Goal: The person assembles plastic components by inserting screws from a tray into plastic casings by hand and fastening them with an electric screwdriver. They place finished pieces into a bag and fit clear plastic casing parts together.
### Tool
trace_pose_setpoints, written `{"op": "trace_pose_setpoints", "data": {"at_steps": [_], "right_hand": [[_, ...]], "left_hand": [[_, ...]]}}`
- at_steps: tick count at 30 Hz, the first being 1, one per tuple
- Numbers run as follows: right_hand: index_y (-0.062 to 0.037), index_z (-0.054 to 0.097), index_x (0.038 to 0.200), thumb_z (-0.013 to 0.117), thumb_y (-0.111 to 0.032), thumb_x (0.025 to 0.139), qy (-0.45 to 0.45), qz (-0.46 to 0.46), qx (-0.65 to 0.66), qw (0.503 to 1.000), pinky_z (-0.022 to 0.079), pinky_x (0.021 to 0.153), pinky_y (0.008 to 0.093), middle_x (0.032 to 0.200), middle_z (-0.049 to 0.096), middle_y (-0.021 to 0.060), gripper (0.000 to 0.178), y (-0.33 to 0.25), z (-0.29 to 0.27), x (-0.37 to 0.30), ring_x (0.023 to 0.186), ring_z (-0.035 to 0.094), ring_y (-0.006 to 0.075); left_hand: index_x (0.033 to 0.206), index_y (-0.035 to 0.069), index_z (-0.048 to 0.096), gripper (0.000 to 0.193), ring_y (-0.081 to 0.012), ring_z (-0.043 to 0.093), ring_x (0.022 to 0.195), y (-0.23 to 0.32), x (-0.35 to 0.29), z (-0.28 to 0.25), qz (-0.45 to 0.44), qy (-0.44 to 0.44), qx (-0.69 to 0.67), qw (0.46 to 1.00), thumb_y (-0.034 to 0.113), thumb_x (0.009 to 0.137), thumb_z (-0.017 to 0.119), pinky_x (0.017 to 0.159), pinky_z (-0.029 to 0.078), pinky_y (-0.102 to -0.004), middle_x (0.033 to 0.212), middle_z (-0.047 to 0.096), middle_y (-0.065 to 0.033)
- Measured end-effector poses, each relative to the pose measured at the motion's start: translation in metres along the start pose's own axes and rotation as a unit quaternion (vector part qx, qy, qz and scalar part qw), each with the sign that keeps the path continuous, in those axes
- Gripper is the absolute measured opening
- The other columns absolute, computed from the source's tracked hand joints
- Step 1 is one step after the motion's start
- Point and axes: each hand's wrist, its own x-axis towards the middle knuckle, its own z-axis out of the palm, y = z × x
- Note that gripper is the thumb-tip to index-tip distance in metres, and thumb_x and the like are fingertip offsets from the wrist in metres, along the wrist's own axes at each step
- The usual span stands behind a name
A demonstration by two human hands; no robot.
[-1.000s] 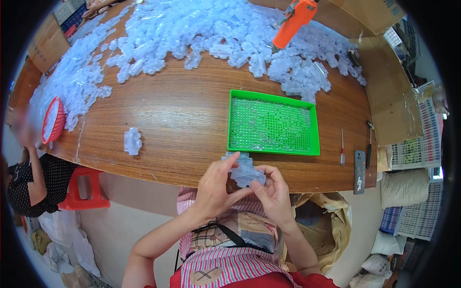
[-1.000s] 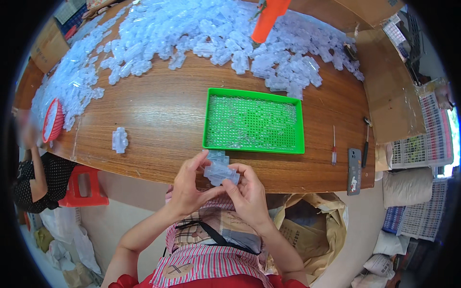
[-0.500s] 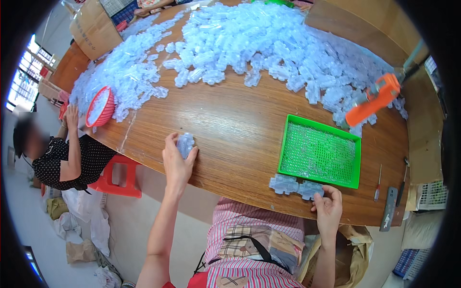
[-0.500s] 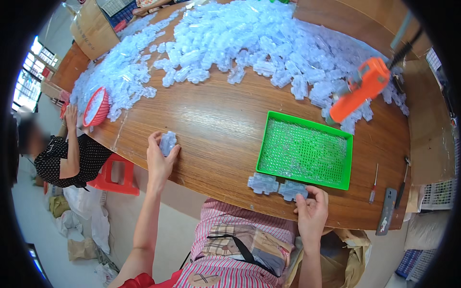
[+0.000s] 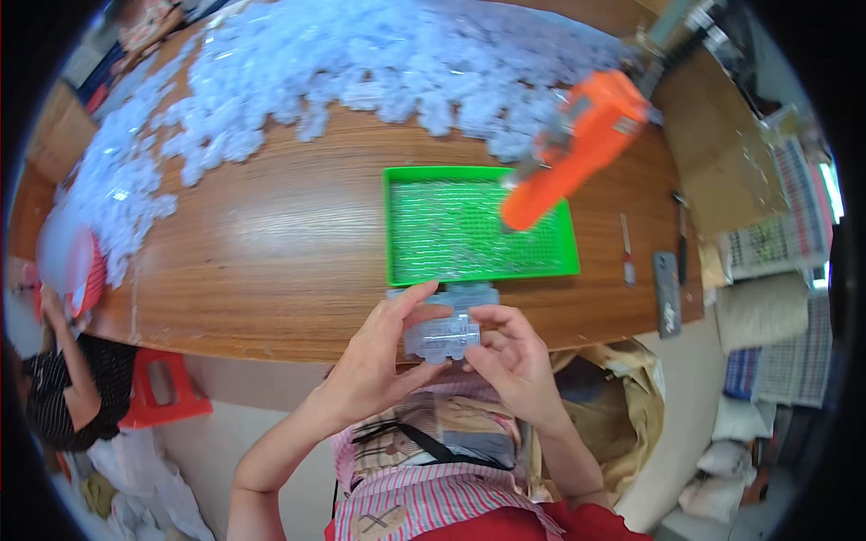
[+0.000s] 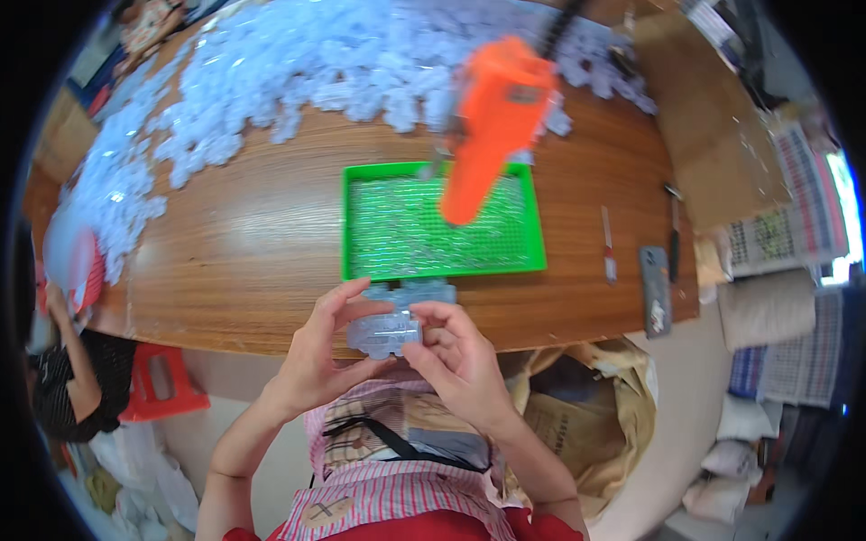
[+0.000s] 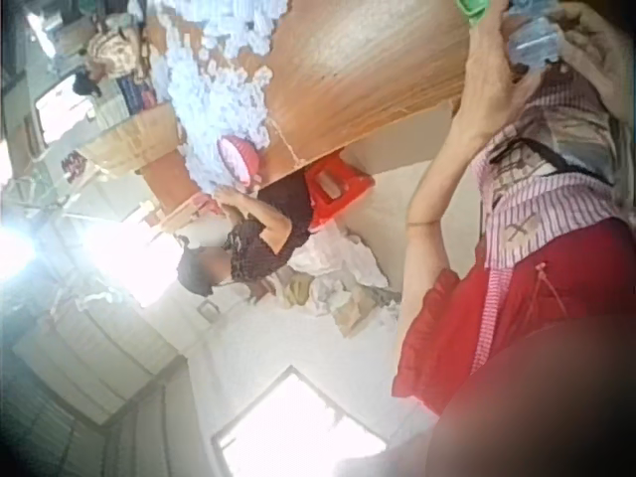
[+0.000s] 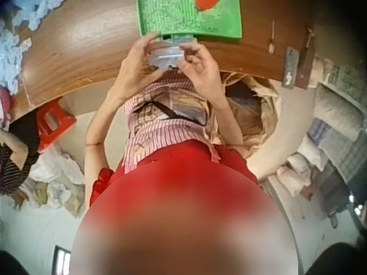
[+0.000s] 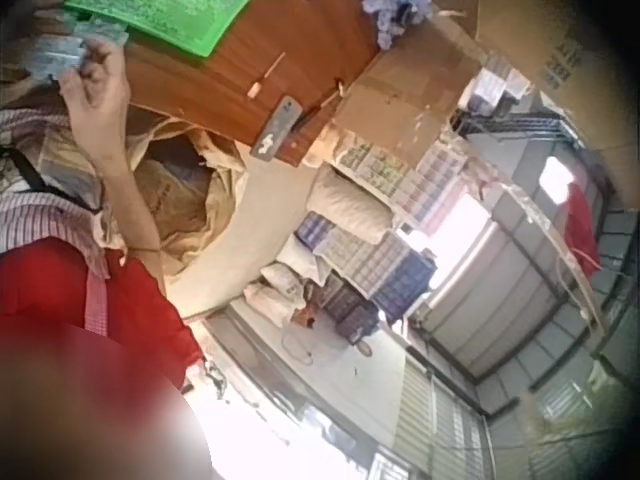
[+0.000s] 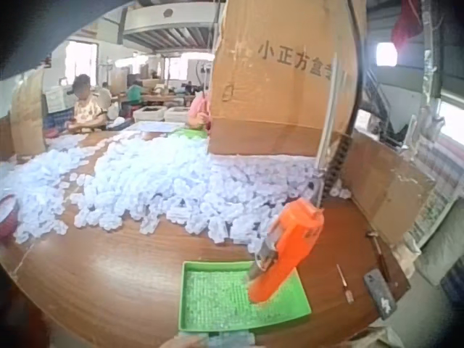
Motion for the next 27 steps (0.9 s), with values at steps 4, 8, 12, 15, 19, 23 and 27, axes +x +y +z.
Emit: {"op": "trace_pose_setpoints", "data": {"at_steps": [4,8,12,15,19,23,27], "right_hand": [[0.0012,0.047,0.119,0.058,-0.006,0.09,0.142,-0.015,-0.059,0.988,0.048,0.067,0.0222,0.099,0.057,0.0072,0.032,0.001,-0.048,-0.004,0.078,0.056,0.0095],[0.003,0.045,0.115,0.057,-0.007,0.091,0.24,-0.043,-0.109,0.964,0.05,0.065,0.0224,0.1,0.057,0.0107,0.029,0.002,-0.088,-0.009,0.079,0.057,0.01],[0.0035,0.047,0.111,0.058,-0.004,0.089,0.23,-0.017,-0.123,0.965,0.052,0.063,0.0238,0.098,0.057,0.0117,0.026,0.014,-0.095,0.001,0.074,0.06,0.0118],[0.0045,0.051,0.106,0.061,-0.004,0.087,0.238,-0.024,-0.191,0.952,0.053,0.062,0.0241,0.098,0.055,0.0105,0.023,0.02,-0.092,0.008,0.074,0.062,0.0128],[0.0044,0.054,0.102,0.064,-0.005,0.085,0.274,-0.062,-0.225,0.933,0.051,0.059,0.023,0.1,0.05,0.0089,0.022,0.02,-0.086,0.015,0.071,0.061,0.0114],[0.0001,0.056,0.101,0.065,-0.004,0.082,0.262,-0.179,-0.494,0.81,0.046,0.057,0.0274,0.095,0.054,0.0103,0.022,-0.023,-0.05,0.019,0.068,0.054,0.0155],[-0.0019,0.056,0.106,0.062,-0.002,0.079,0.045,-0.251,-0.531,0.808,0.044,0.082,0.04,0.101,0.059,0.0167,0.027,-0.045,-0.032,0.073,0.095,0.055,0.0349]], "left_hand": [[0.139,0.008,0.031,0.099,-0.0372,0.034,0.121,-0.003,0.017,0.015,0.013,0.013,0.247,0.969,0.023,0.057,0.084,0.101,0.029,-0.0468,0.129,0.042,-0.0152],[0.134,0.02,0.04,0.09,-0.0375,0.022,0.128,-0.026,0.007,0.014,0.01,0.047,0.337,0.94,0.039,0.058,0.083,0.101,0.018,-0.0524,0.134,0.033,-0.0123],[0.125,0.025,0.049,0.075,-0.037,0.016,0.132,-0.038,0.009,0.024,0.064,0.067,0.412,0.906,0.047,0.061,0.08,0.104,0.013,-0.0525,0.137,0.029,-0.0112],[0.12,0.025,0.054,0.062,-0.0348,0.021,0.131,-0.045,0.013,0.029,0.061,0.089,0.423,0.9,0.043,0.066,0.078,0.103,0.014,-0.0503,0.135,0.035,-0.0092],[0.12,0.023,0.053,0.06,-0.033,0.025,0.13,-0.049,0.017,0.031,0.053,0.085,0.413,0.905,0.04,0.068,0.077,0.102,0.015,-0.0496,0.133,0.04,-0.0085],[0.123,0.016,0.052,0.065,-0.031,0.028,0.129,-0.036,0.016,0.019,0.03,0.067,0.359,0.931,0.051,0.071,0.07,0.102,0.014,-0.0488,0.133,0.042,-0.0083],[0.114,0.01,0.055,0.035,-0.0316,0.044,0.113,-0.031,0.035,-0.007,0.047,0.131,0.361,0.922,0.021,0.082,0.065,0.093,0.032,-0.0449,0.114,0.055,-0.0105]]}}
